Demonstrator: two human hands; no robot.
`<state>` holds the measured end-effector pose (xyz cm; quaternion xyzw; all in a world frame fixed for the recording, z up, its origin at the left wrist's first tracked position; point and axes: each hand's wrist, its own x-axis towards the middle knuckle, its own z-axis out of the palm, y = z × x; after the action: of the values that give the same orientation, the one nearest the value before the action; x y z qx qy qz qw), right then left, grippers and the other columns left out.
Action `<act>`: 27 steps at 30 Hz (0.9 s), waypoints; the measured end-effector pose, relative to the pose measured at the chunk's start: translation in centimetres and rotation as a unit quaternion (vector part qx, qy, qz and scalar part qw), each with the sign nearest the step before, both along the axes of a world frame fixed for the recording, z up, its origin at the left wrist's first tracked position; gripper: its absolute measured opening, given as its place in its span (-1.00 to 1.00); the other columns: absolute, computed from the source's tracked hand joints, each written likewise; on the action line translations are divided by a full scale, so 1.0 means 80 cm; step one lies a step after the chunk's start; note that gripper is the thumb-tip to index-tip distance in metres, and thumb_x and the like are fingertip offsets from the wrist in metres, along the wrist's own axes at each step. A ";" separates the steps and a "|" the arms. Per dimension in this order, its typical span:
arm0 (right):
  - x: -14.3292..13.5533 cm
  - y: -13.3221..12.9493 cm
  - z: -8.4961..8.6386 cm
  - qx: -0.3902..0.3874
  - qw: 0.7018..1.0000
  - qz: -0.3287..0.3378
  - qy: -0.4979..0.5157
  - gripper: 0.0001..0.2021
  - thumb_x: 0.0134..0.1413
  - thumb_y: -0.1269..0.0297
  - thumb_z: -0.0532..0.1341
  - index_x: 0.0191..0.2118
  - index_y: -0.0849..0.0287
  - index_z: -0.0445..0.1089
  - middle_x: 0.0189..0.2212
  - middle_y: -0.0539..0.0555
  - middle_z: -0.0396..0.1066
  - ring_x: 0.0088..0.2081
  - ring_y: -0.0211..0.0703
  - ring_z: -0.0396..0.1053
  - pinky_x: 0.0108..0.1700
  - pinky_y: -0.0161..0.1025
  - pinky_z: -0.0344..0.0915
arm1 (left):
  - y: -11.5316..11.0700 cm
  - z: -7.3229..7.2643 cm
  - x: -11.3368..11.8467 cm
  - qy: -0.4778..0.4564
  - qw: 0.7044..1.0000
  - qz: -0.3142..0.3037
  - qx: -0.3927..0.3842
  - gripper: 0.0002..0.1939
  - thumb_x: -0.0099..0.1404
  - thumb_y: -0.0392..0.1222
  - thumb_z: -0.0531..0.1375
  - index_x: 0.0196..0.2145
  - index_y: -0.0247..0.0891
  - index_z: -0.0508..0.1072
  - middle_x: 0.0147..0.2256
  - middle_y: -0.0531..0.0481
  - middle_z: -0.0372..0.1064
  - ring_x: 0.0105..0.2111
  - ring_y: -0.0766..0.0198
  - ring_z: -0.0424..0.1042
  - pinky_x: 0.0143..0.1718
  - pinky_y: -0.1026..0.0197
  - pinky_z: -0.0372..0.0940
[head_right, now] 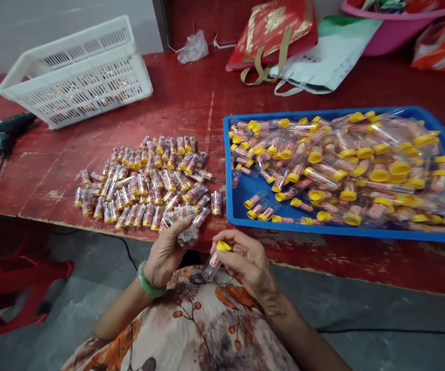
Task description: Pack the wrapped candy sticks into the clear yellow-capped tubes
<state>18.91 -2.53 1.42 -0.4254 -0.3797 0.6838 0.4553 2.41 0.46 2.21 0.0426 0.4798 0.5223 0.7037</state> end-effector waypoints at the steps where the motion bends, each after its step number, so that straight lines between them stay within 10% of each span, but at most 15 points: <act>1: 0.003 0.000 0.000 0.011 1.000 -0.014 0.005 -0.76 -0.06 0.19 0.33 -0.26 0.18 0.43 -0.40 0.09 0.46 -0.56 -0.31 0.30 -0.61 -0.38 0.16 | 0.000 0.000 0.000 -0.001 1.000 0.005 -0.002 -0.72 -0.08 -0.25 0.44 -0.37 -0.36 0.56 -0.40 -0.03 0.55 -0.45 0.28 0.49 -0.34 0.24 0.37; 15: -0.006 -0.010 -0.001 0.174 0.979 -0.039 -0.102 -0.85 0.02 0.30 0.28 -0.25 0.10 0.33 -0.23 0.09 0.38 -0.31 -0.16 0.38 -0.32 -0.22 0.38 | -0.002 0.002 0.008 -0.042 0.999 0.002 0.024 -0.70 0.00 -0.22 0.43 -0.27 -0.33 0.58 -0.25 -0.07 0.57 -0.24 0.16 0.53 -0.08 0.15 0.35; 27: -0.032 0.014 0.011 -0.003 0.980 -0.021 -0.200 -0.79 -0.11 0.15 0.28 -0.37 0.17 0.50 -0.70 -0.07 0.29 -0.62 -0.27 0.21 -0.54 -0.31 0.14 | -0.017 0.003 0.027 0.010 0.994 -0.026 0.102 -0.74 -0.05 -0.23 0.45 -0.36 -0.31 0.56 -0.40 0.00 0.52 -0.40 0.26 0.48 -0.23 0.20 0.34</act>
<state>16.38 -1.44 2.33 -0.5628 -0.4521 0.5761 0.3834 4.53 -0.87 2.43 0.1316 0.4298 0.5497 0.7041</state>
